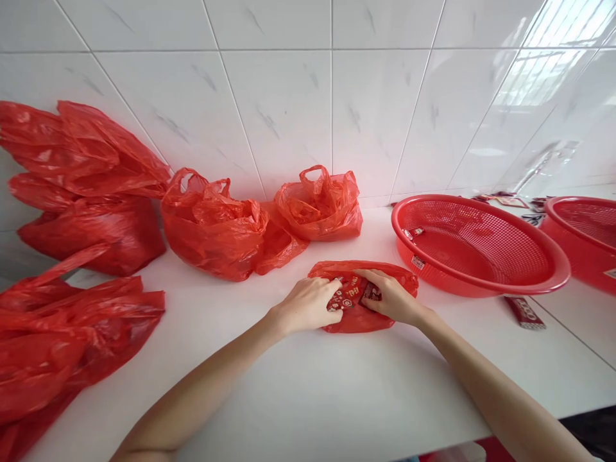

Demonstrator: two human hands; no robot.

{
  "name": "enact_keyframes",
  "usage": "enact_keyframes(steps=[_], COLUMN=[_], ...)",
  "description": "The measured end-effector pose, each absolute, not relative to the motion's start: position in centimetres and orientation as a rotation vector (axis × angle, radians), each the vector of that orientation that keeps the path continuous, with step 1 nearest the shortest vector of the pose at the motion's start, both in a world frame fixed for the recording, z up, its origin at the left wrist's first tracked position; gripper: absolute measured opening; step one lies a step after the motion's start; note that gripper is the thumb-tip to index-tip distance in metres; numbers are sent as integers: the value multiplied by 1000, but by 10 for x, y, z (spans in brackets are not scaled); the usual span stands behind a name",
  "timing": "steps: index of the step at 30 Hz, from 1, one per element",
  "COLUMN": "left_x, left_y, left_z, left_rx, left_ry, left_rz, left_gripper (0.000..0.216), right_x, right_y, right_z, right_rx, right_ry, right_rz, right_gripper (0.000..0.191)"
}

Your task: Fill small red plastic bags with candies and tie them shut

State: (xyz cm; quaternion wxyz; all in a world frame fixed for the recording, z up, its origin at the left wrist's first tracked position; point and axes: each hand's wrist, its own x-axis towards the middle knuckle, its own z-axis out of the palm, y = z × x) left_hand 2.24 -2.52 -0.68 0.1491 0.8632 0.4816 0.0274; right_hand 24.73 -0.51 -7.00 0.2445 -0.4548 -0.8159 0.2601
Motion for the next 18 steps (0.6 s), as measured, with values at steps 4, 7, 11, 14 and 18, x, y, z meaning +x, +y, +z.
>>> enact_keyframes(steps=[4, 7, 11, 14, 18], left_x=[23, 24, 22, 20, 20], left_y=[-17, -13, -9, -8, -7], left_z=[-15, -25, -37, -42, -48], left_rx=[2342, 2300, 2348, 2376, 2409], left_ry=[1359, 1311, 1342, 1378, 1383], left_rz=[469, 472, 360, 347, 352], left_gripper=[33, 46, 48, 54, 58], right_x=[247, 245, 245, 246, 247], right_y=[-5, -4, -3, -3, -1], right_z=[-72, -73, -71, -72, -80], right_rx=[-1259, -1266, -1299, -1238, -1169], right_ry=[-2227, -2228, -2236, -2271, -2319], right_rz=[673, 663, 669, 649, 583], right_gripper=[61, 57, 60, 67, 56])
